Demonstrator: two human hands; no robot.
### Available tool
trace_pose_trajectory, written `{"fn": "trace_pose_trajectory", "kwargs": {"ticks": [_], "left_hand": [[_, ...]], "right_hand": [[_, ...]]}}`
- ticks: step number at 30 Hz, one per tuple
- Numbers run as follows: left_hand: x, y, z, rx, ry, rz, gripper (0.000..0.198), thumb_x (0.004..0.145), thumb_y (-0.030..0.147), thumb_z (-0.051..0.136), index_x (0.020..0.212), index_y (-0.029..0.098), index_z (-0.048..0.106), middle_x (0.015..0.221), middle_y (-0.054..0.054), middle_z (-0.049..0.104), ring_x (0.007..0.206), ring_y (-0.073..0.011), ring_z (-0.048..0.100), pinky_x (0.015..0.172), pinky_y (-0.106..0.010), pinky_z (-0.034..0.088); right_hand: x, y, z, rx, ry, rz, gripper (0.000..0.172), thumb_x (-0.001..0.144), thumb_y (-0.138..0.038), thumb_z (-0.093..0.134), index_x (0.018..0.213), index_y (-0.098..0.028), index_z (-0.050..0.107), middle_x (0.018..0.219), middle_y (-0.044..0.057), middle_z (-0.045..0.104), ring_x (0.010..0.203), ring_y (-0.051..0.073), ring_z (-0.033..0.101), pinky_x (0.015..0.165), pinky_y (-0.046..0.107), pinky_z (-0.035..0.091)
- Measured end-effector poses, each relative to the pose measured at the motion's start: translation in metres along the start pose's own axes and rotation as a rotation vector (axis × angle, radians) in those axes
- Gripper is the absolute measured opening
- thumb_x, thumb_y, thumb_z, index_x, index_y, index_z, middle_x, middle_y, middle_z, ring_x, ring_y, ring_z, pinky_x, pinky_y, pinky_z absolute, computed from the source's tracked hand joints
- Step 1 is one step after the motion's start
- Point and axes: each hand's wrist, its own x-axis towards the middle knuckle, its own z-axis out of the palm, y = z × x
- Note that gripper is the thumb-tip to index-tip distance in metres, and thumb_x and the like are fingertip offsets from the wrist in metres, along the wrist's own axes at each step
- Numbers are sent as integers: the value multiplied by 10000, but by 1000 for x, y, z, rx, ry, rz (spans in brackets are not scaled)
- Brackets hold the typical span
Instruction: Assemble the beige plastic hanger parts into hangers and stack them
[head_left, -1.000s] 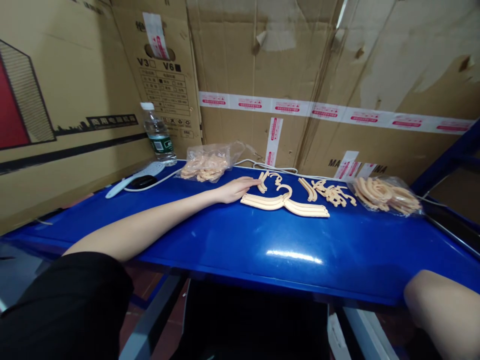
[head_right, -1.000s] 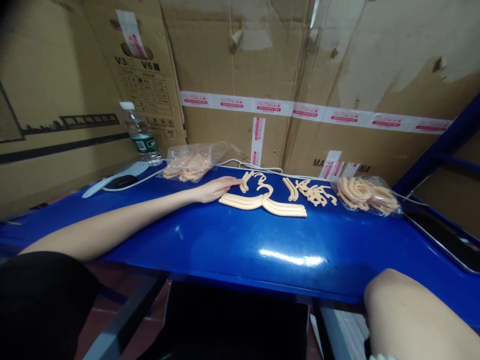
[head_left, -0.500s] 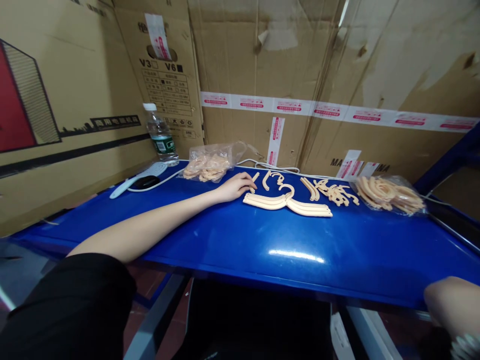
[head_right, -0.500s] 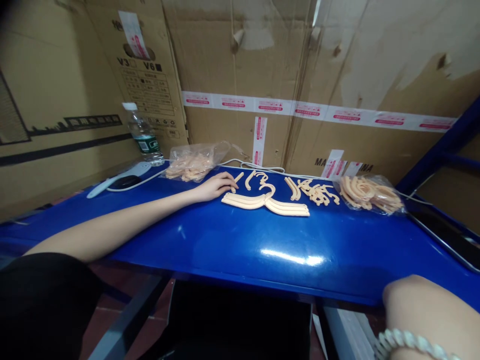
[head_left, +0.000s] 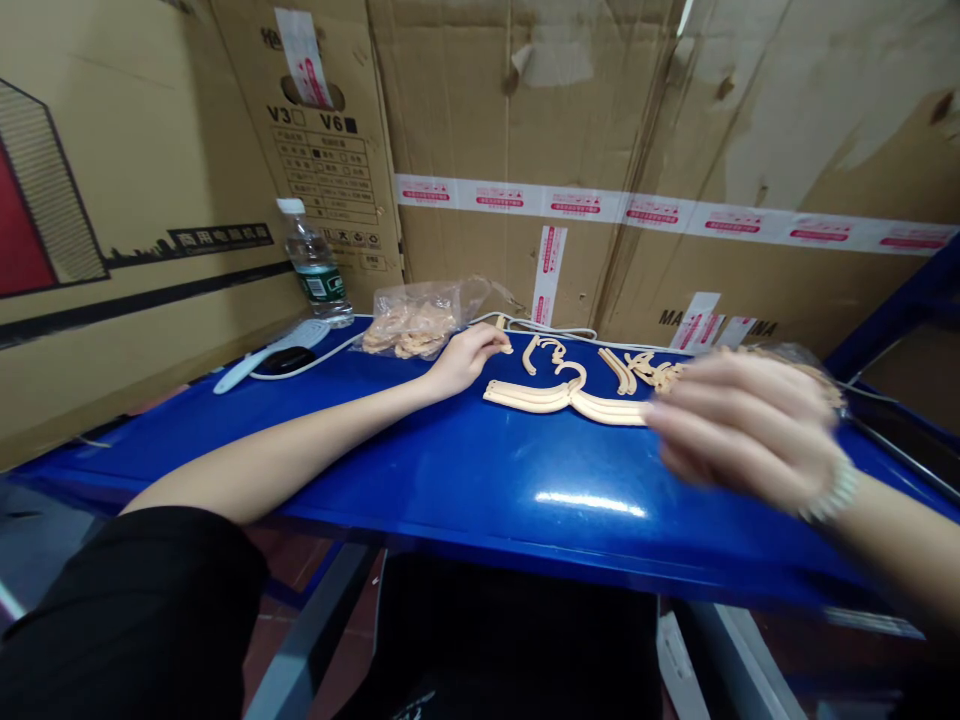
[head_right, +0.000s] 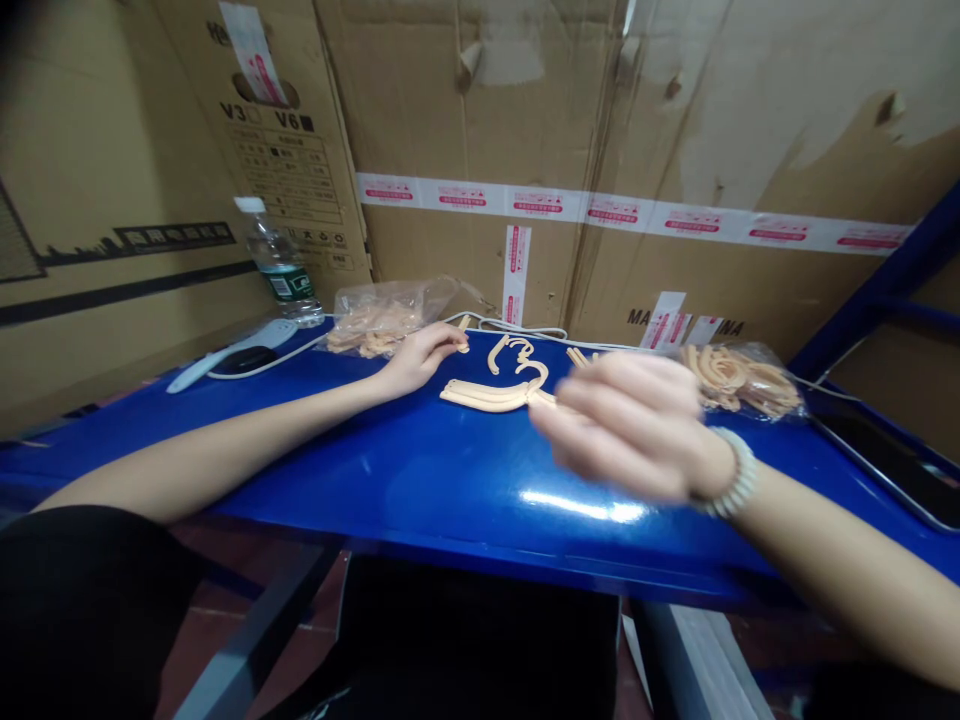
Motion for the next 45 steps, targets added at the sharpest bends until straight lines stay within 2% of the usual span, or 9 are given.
{"fn": "trace_pose_trajectory", "kwargs": {"ticks": [2, 7, 10, 15, 23, 30, 33, 38, 45], "left_hand": [[2, 18, -3, -61, 13, 11, 142, 983, 229, 548, 972, 186, 683, 1047, -88, 718, 1039, -230, 661, 993, -418, 508], [-4, 57, 1, -272, -29, -12, 160, 963, 276, 618, 977, 184, 749, 1140, -99, 723, 1133, -231, 656, 1037, -408, 509], [-12, 66, 10, -374, -70, -91, 151, 920, 294, 678, 918, 180, 777, 1121, -106, 732, 1095, -233, 674, 986, -396, 550], [-23, 67, 26, -540, -96, -202, 150, 812, 308, 779, 861, 167, 761, 1010, -84, 711, 954, -212, 702, 871, -365, 605], [-30, 71, 36, -692, -95, -409, 333, 730, 240, 828, 889, 173, 544, 853, 7, 622, 799, -150, 702, 812, -336, 604], [-30, 72, 35, -821, 9, -510, 549, 637, 120, 870, 936, 211, 419, 871, 46, 636, 802, -128, 704, 829, -330, 604], [-30, 72, 36, -835, -23, -541, 537, 633, 130, 889, 992, 189, 494, 895, 8, 678, 873, -157, 712, 899, -361, 583], [-32, 73, 38, -895, -82, -555, 497, 604, 217, 941, 919, 165, 561, 860, 4, 681, 879, -175, 709, 897, -360, 571], [-33, 78, 33, -832, -205, -444, 394, 676, 287, 907, 807, 147, 563, 759, 14, 636, 741, -127, 645, 735, -264, 514]], "right_hand": [[29, 29, 21, -168, -63, -13, 198, 958, -309, 586, 1020, -319, 773, 873, 69, 736, 838, 256, 681, 750, 408, 536], [80, 120, 83, -189, -698, 188, 343, 868, -141, 584, 1153, -179, 770, 934, 83, 780, 783, 210, 685, 711, 302, 490], [87, 151, 106, -169, -764, 234, 428, 842, -91, 586, 1230, -163, 753, 1001, 104, 788, 819, 214, 690, 754, 304, 485], [88, 159, 126, -93, -913, 335, 463, 806, -75, 598, 1235, -148, 755, 943, 104, 797, 745, 215, 693, 695, 303, 471], [74, 164, 131, -6, -750, 355, 243, 817, -104, 616, 1004, -125, 770, 872, 93, 773, 775, 190, 676, 725, 271, 466], [58, 161, 117, 195, -417, 498, 247, 984, -263, 435, 1162, -151, 564, 946, 83, 681, 747, 176, 646, 582, 253, 524], [47, 136, 100, 477, -243, 561, 139, 993, -314, 471, 1102, -231, 494, 997, 50, 614, 772, 184, 672, 501, 240, 536], [14, 66, 74, 846, -238, 534, 180, 1015, -413, 548, 1071, -254, 485, 1018, 39, 617, 873, 211, 727, 482, 236, 585], [-20, 17, 91, 1050, -110, 622, 243, 897, -399, 751, 1020, -191, 729, 925, 60, 720, 826, 195, 716, 593, 271, 621]]}}
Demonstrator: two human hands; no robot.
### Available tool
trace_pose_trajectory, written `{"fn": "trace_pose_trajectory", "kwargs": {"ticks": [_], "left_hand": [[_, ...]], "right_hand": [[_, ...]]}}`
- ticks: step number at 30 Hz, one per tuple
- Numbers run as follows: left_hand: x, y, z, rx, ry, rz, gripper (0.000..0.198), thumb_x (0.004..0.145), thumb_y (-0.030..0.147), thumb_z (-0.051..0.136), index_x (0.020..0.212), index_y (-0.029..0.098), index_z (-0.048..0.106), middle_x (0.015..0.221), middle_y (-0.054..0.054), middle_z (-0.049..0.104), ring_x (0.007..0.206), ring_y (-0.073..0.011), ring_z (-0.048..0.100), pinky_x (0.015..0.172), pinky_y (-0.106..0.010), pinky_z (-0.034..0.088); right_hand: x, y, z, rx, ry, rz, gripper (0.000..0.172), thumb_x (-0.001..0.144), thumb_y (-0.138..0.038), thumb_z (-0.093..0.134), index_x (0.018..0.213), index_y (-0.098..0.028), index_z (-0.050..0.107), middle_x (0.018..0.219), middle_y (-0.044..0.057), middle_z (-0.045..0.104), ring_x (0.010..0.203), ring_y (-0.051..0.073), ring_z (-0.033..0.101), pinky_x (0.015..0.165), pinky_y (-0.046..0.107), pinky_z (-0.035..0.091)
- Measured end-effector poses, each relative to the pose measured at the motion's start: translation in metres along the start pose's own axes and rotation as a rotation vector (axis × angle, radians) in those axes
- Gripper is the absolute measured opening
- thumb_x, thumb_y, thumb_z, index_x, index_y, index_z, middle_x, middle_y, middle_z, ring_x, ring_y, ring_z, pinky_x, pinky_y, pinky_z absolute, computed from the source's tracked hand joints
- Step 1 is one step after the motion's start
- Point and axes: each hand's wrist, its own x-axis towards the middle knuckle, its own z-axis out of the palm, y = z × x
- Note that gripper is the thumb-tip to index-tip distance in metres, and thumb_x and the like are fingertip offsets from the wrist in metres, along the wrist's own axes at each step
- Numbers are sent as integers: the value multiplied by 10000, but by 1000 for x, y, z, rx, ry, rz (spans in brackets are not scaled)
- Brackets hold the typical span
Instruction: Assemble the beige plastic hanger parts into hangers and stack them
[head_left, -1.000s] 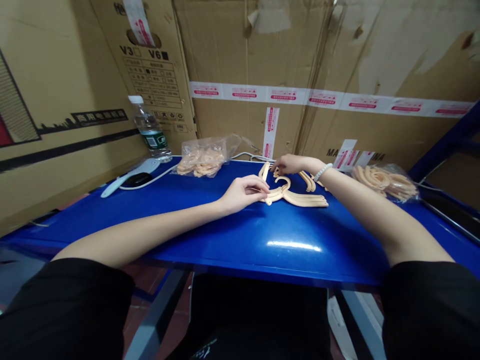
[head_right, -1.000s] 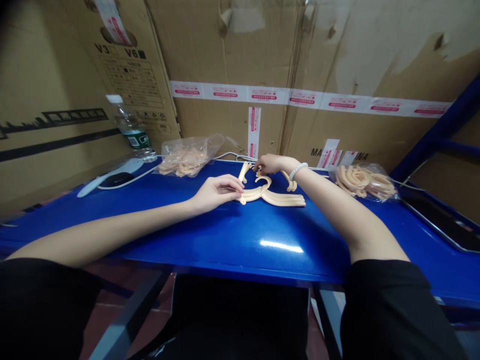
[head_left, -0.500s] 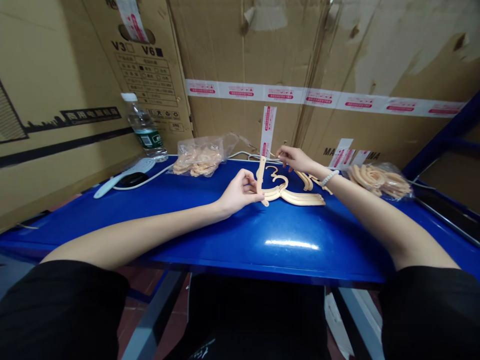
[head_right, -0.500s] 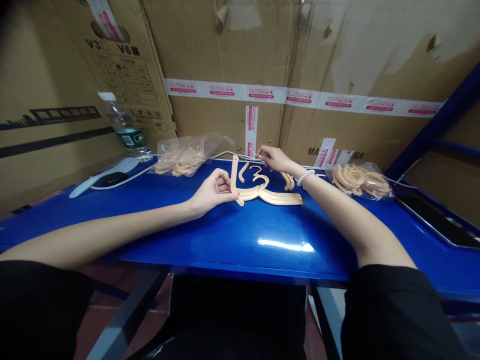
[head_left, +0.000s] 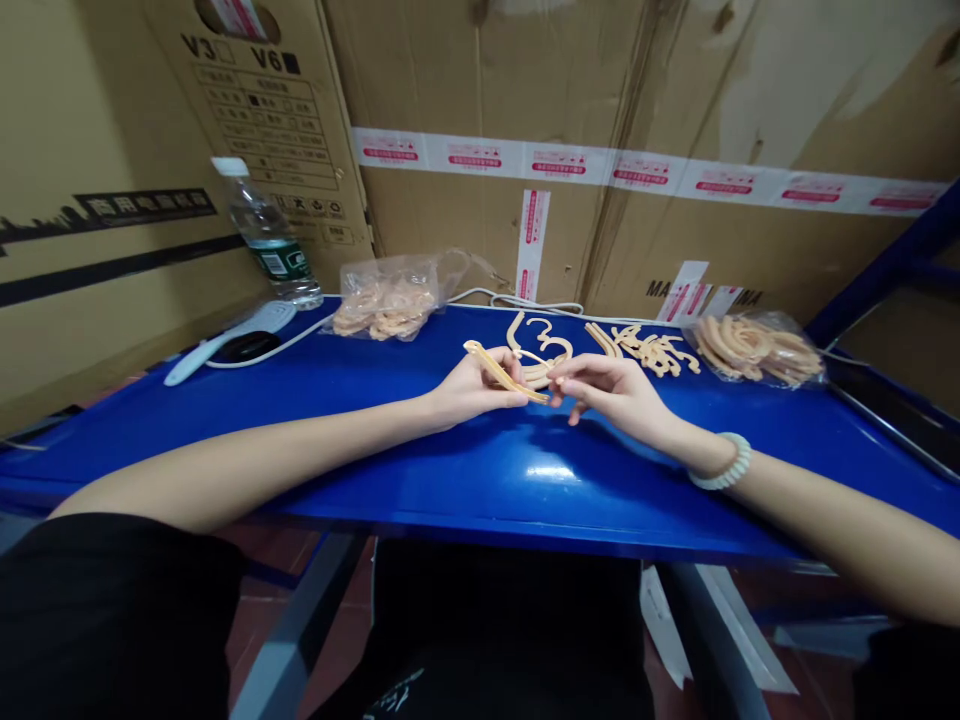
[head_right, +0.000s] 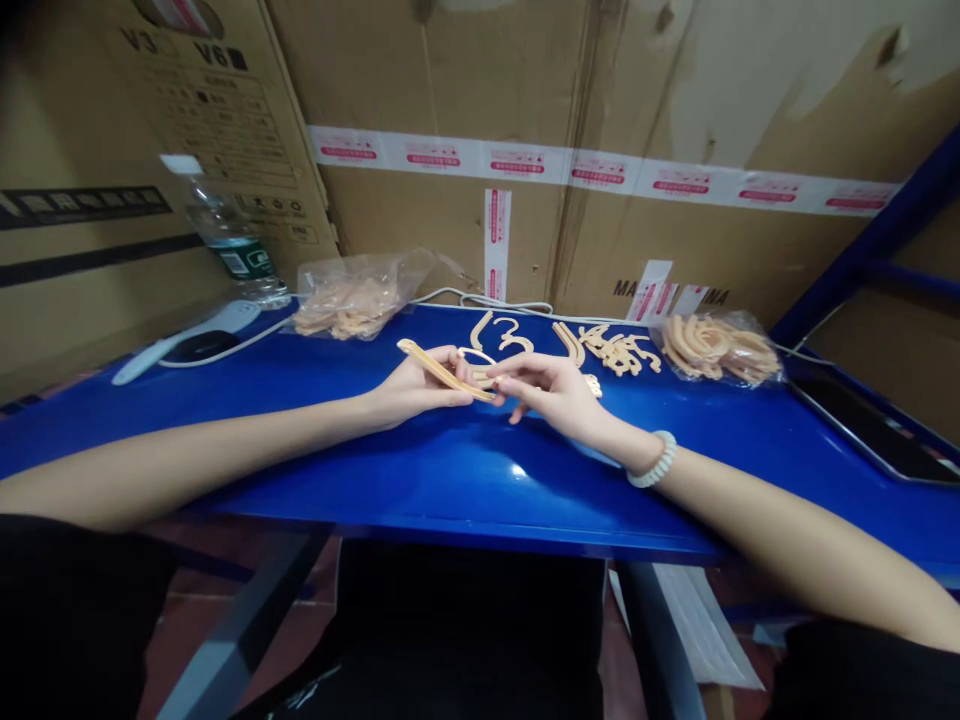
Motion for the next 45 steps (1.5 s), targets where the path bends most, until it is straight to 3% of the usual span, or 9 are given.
{"fn": "trace_pose_trajectory", "kwargs": {"ticks": [5, 9, 12, 16, 22, 27, 36, 45], "left_hand": [[-1, 2, 0, 73, 28, 12, 340, 692, 299, 863, 735, 151, 559, 779, -3, 633, 754, -142, 631, 711, -261, 488], [-1, 3, 0, 131, 29, 33, 325, 701, 284, 841, 675, 150, 546, 820, -33, 665, 803, -164, 646, 741, -275, 498], [-1, 3, 0, 143, 13, 70, 297, 714, 257, 822, 665, 147, 551, 835, -42, 673, 830, -169, 654, 791, -293, 509], [-1, 5, 0, 169, 25, 113, 286, 724, 241, 808, 650, 147, 549, 847, -44, 676, 829, -166, 653, 811, -300, 522], [-3, 8, 0, 235, -2, 181, 270, 764, 234, 784, 660, 154, 547, 838, -48, 682, 837, -171, 664, 824, -312, 539], [-5, 7, -1, 314, -37, 260, 275, 806, 264, 774, 680, 158, 554, 843, -55, 679, 824, -173, 667, 817, -321, 543], [-9, 8, 0, 454, -34, 427, 246, 866, 201, 729, 691, 164, 559, 854, -64, 699, 824, -170, 689, 782, -301, 528], [-9, 11, 0, 498, -93, 414, 237, 873, 226, 716, 692, 173, 572, 855, -79, 714, 848, -192, 700, 801, -327, 542]], "right_hand": [[0, 11, 6, 138, 202, 87, 245, 827, -394, 814, 911, -169, 766, 906, 59, 733, 791, 163, 693, 607, 242, 590], [-3, 13, 7, 306, 297, 186, 376, 706, -310, 910, 1002, -213, 698, 834, 4, 726, 757, 148, 699, 650, 251, 591], [-3, 16, 7, 360, 272, 228, 439, 682, -280, 920, 1056, -208, 701, 831, 5, 730, 801, 149, 706, 733, 268, 598], [-1, 20, 6, 325, 259, 195, 249, 681, -284, 915, 816, -172, 739, 956, 38, 737, 858, 132, 690, 816, 256, 579], [-1, 21, 7, 379, 163, 272, 277, 674, -354, 931, 768, -172, 746, 1021, 60, 752, 933, 166, 710, 917, 299, 585], [0, 20, 7, 383, 125, 318, 348, 657, -403, 950, 832, -166, 766, 1016, 72, 773, 924, 157, 734, 839, 219, 600], [2, 19, 5, 352, 58, 380, 420, 654, -406, 960, 866, -135, 720, 871, 87, 776, 855, 199, 776, 777, 226, 625], [0, 18, 11, 235, 97, 309, 356, 705, -380, 916, 818, -167, 653, 737, 31, 729, 696, 149, 733, 659, 230, 612]]}}
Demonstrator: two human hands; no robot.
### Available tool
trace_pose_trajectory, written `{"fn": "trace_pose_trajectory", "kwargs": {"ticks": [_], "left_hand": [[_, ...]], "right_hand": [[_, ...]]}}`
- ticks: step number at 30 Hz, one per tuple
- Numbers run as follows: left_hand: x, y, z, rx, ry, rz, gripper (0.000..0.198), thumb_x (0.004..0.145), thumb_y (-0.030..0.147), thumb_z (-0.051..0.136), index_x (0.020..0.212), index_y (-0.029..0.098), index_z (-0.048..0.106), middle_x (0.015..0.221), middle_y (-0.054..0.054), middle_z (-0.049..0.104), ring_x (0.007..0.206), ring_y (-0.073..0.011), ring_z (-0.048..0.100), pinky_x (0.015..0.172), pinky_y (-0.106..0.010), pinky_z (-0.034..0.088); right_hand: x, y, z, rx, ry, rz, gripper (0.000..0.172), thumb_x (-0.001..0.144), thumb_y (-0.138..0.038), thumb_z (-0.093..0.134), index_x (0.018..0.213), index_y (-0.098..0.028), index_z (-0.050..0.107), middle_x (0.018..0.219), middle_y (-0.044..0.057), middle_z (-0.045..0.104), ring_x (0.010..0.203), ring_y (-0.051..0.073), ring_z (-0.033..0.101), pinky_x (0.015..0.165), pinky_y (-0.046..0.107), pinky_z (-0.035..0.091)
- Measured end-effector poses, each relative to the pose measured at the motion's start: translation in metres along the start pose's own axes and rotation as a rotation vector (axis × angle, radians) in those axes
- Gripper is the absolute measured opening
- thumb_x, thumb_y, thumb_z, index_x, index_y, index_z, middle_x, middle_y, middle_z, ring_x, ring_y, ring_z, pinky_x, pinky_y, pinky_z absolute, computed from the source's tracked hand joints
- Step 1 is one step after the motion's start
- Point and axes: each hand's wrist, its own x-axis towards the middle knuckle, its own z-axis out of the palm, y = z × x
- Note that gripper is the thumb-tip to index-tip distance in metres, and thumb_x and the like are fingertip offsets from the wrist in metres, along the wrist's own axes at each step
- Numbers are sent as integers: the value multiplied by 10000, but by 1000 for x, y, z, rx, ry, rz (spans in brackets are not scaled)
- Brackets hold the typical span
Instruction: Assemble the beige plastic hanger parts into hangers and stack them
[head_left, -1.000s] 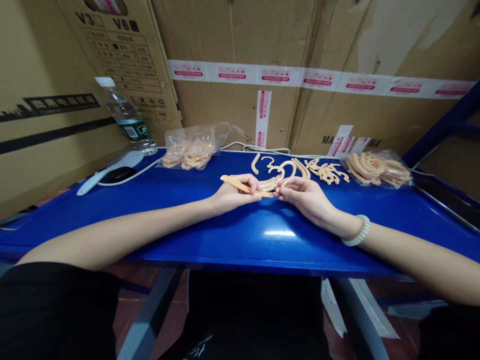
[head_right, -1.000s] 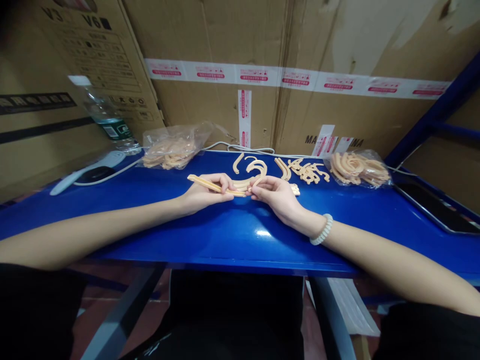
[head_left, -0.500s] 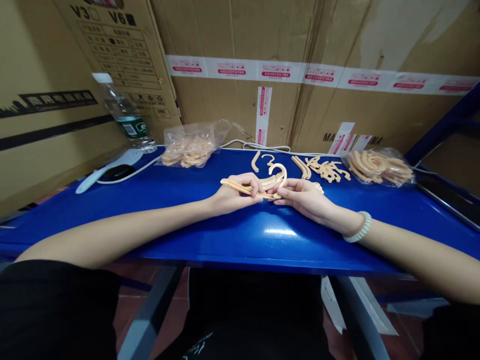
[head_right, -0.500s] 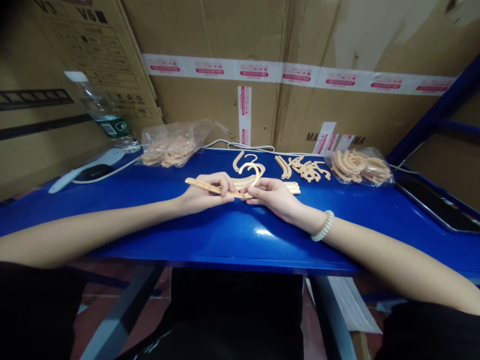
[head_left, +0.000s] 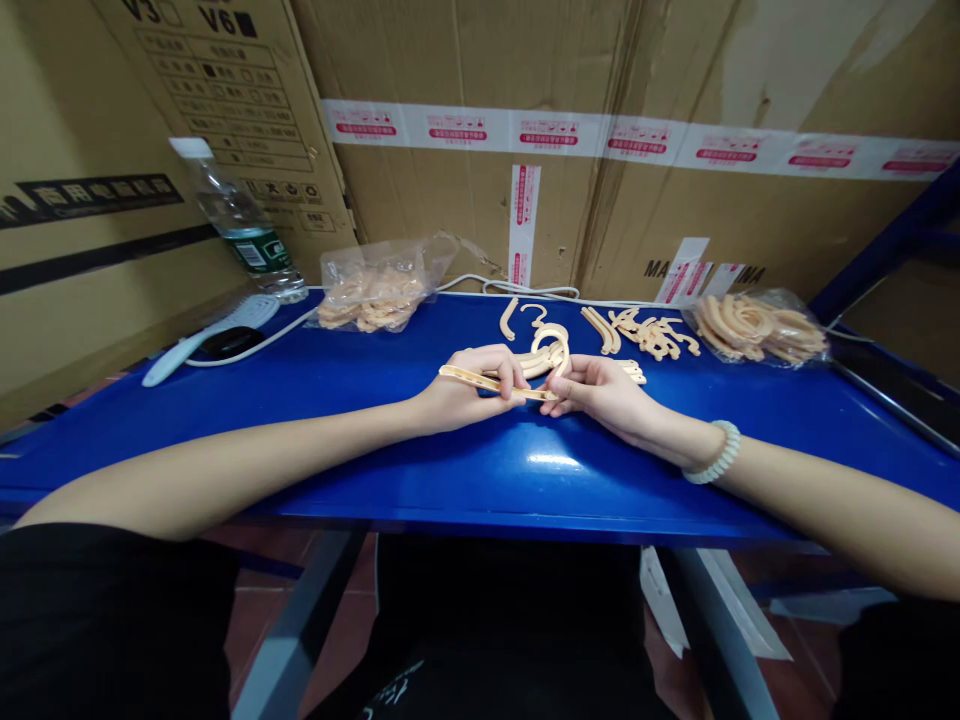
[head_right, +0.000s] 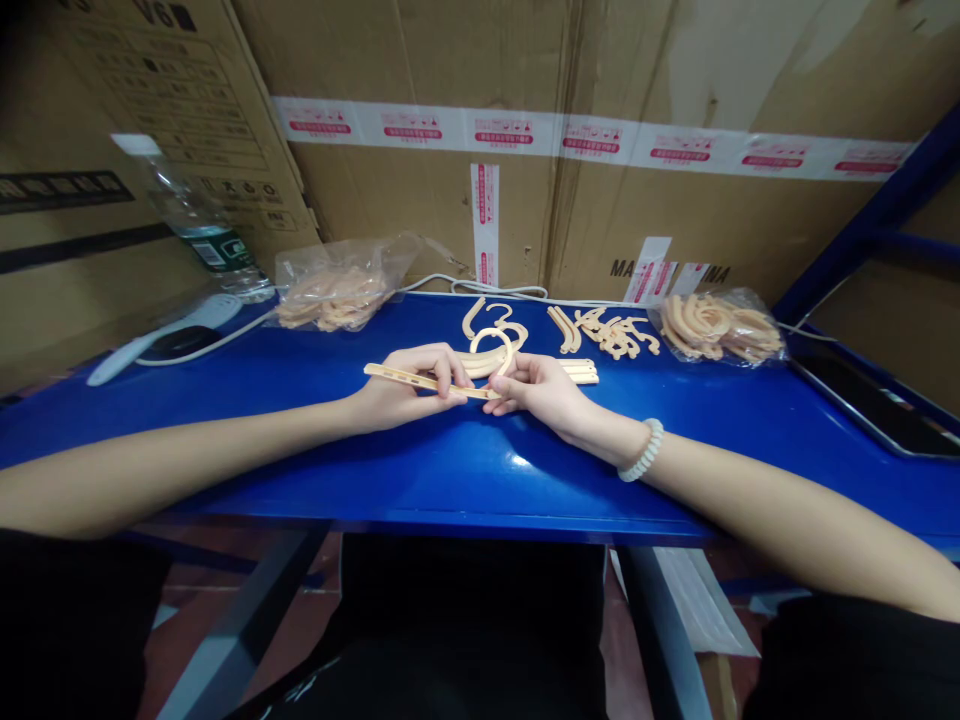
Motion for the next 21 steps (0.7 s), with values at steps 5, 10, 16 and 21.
{"fn": "trace_pose_trajectory", "kwargs": {"ticks": [5, 10, 16, 21], "left_hand": [[2, 2, 0, -3, -38, -8, 255, 868, 248, 717, 674, 181, 566, 848, -77, 720, 856, -191, 700, 809, -324, 540], [3, 2, 0, -18, -58, 2, 264, 874, 239, 718, 666, 176, 566, 839, -77, 716, 843, -189, 691, 793, -318, 532], [3, 3, 0, -17, -46, 2, 252, 868, 217, 726, 674, 173, 571, 829, -69, 716, 832, -182, 696, 784, -306, 529], [3, 3, 1, -36, -35, -6, 243, 861, 228, 736, 680, 171, 583, 832, -71, 718, 841, -184, 706, 793, -309, 536]], "right_hand": [[0, 3, 3, -100, 25, -67, 316, 767, -382, 842, 786, -191, 590, 658, -10, 665, 577, 115, 636, 567, 237, 565], [1, 6, 4, -191, 28, -138, 243, 790, -340, 770, 789, -199, 573, 634, -38, 602, 503, 100, 556, 481, 234, 497], [2, 8, 7, -229, 35, -183, 179, 816, -297, 699, 808, -209, 543, 637, -54, 568, 474, 104, 547, 460, 242, 468], [2, 9, 8, -271, 60, -174, 147, 831, -274, 662, 800, -221, 528, 626, -57, 561, 456, 106, 540, 451, 246, 442]]}}
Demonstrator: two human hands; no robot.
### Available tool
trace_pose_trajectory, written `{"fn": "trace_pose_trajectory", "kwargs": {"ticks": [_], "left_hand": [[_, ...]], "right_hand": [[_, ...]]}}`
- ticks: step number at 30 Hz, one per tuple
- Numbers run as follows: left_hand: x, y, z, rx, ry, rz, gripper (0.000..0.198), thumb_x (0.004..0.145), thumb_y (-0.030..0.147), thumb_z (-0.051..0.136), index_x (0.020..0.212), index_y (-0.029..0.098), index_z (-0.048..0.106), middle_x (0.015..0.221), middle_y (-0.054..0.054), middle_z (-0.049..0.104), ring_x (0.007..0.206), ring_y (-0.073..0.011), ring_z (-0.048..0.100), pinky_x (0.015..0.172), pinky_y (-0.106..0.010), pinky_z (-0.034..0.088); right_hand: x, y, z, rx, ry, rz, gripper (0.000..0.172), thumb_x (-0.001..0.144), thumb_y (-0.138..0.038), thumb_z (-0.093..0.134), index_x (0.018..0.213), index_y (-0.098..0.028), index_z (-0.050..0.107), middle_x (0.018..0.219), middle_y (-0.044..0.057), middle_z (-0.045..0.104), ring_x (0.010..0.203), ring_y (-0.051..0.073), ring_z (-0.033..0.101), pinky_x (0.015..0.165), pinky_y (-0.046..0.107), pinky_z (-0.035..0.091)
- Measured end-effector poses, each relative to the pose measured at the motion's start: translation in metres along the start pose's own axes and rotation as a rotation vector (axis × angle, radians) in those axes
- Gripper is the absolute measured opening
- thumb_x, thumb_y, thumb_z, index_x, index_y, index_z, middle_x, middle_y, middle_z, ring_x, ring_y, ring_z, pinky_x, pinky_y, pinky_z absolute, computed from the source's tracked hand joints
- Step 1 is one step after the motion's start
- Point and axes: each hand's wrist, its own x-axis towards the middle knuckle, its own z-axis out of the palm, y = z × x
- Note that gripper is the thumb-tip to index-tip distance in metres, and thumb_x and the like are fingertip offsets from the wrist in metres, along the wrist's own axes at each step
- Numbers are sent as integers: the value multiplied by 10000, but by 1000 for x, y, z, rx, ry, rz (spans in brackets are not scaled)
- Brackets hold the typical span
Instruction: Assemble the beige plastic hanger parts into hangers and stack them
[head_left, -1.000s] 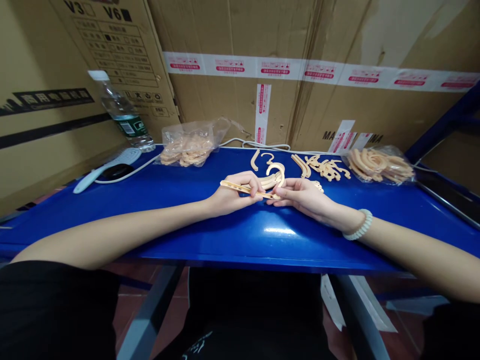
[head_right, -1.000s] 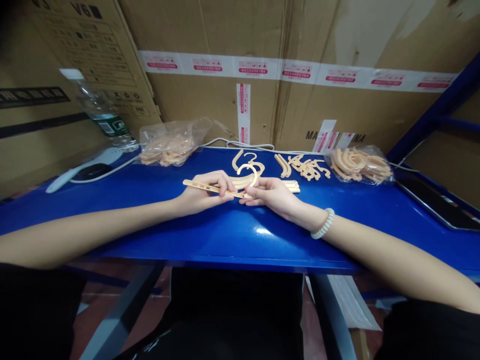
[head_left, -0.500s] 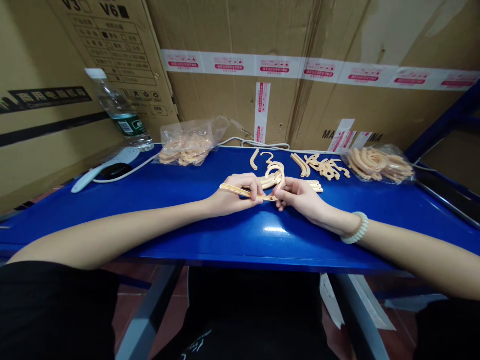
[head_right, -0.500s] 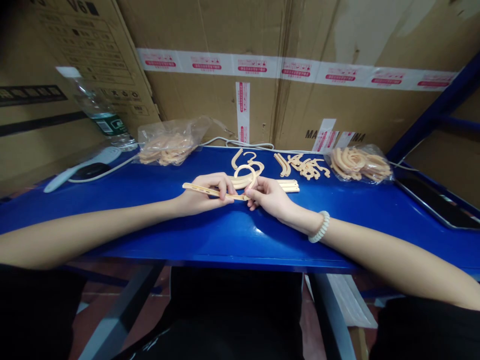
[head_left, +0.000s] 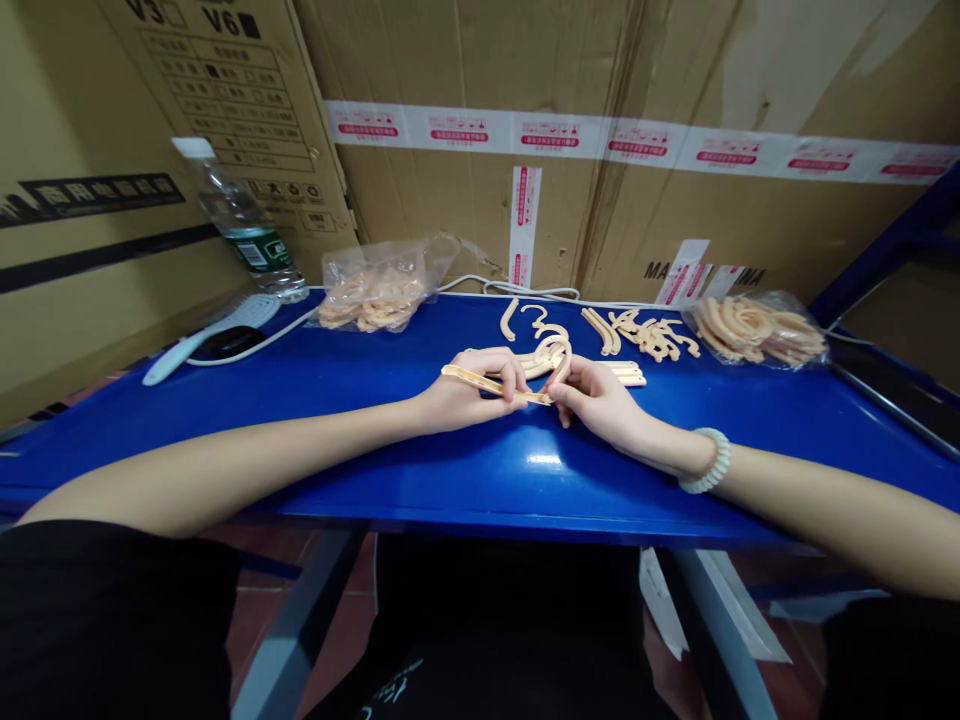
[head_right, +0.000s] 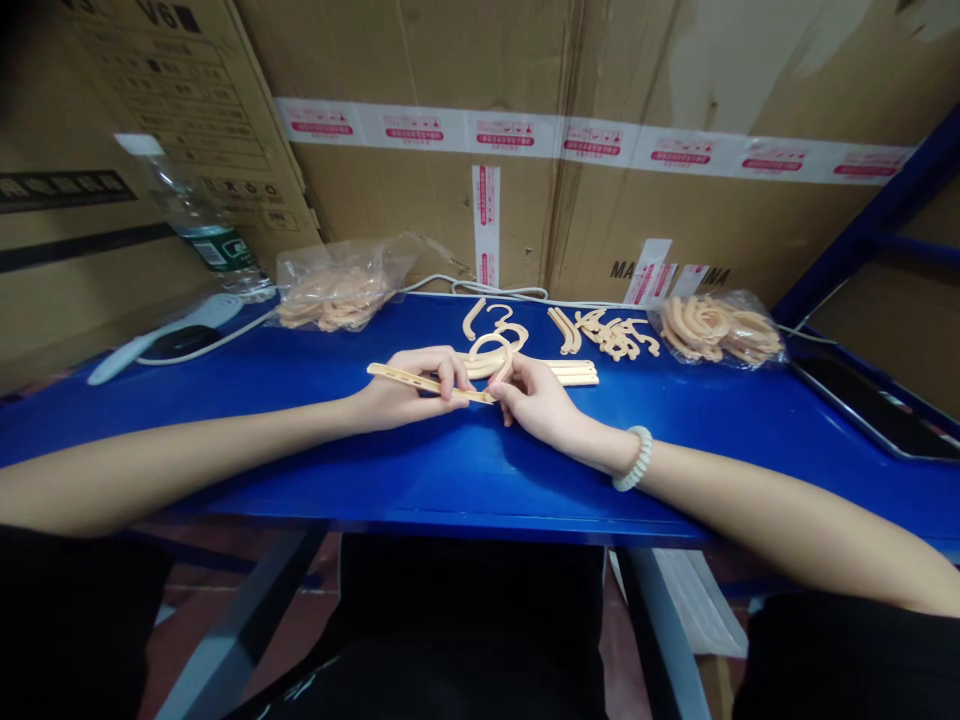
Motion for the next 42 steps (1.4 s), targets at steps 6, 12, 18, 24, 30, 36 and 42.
{"fn": "trace_pose_trajectory", "kwargs": {"ticks": [6, 12, 18, 24, 30, 36, 42], "left_hand": [[0, -1, 0, -26, 6, -30, 251, 852, 255, 754, 678, 169, 595, 822, -69, 715, 830, -181, 704, 783, -305, 537], [1, 2, 2, -78, 24, -140, 323, 811, 353, 808, 659, 162, 596, 796, -61, 702, 750, -162, 664, 713, -284, 525], [1, -2, 3, -185, 66, -258, 308, 761, 288, 821, 656, 156, 563, 743, -18, 658, 674, -122, 612, 632, -238, 489], [1, -13, 6, -395, 189, -458, 380, 646, 257, 884, 840, 157, 573, 779, 12, 662, 759, -145, 679, 726, -268, 557], [3, -11, 9, -408, 26, -444, 463, 678, 280, 894, 991, 160, 573, 896, -43, 746, 807, -188, 747, 779, -316, 601], [2, -12, 8, -474, 38, -512, 446, 659, 297, 918, 923, 152, 589, 821, -38, 757, 757, -185, 754, 742, -298, 606], [3, -9, 4, -526, 107, -620, 344, 670, 239, 892, 920, 127, 684, 754, -43, 745, 684, -157, 717, 688, -269, 589]], "right_hand": [[0, -1, 1, -46, 39, 16, 128, 829, -253, 636, 780, -224, 522, 643, -49, 561, 436, 106, 535, 435, 253, 430], [-1, -2, 2, -44, 58, 14, 155, 826, -261, 659, 779, -230, 514, 653, -49, 573, 431, 103, 532, 423, 247, 430], [-1, -2, 1, 20, 26, -2, 221, 809, -348, 728, 792, -220, 549, 644, -40, 576, 497, 119, 560, 484, 258, 511], [-2, -3, 0, -17, -32, -70, 266, 826, -423, 765, 842, -204, 614, 818, 11, 644, 571, 121, 558, 489, 262, 524], [-1, -5, 3, -5, -51, -55, 285, 810, -441, 782, 867, -203, 636, 792, 12, 656, 616, 141, 581, 487, 252, 517], [3, -16, -5, -45, -30, -78, 355, 832, -532, 748, 896, -192, 667, 815, 31, 673, 644, 153, 596, 507, 260, 505], [29, -24, -87, -661, 268, -313, 243, 916, -414, 646, 891, -184, 721, 811, 72, 710, 724, 207, 632, 699, 349, 500]]}}
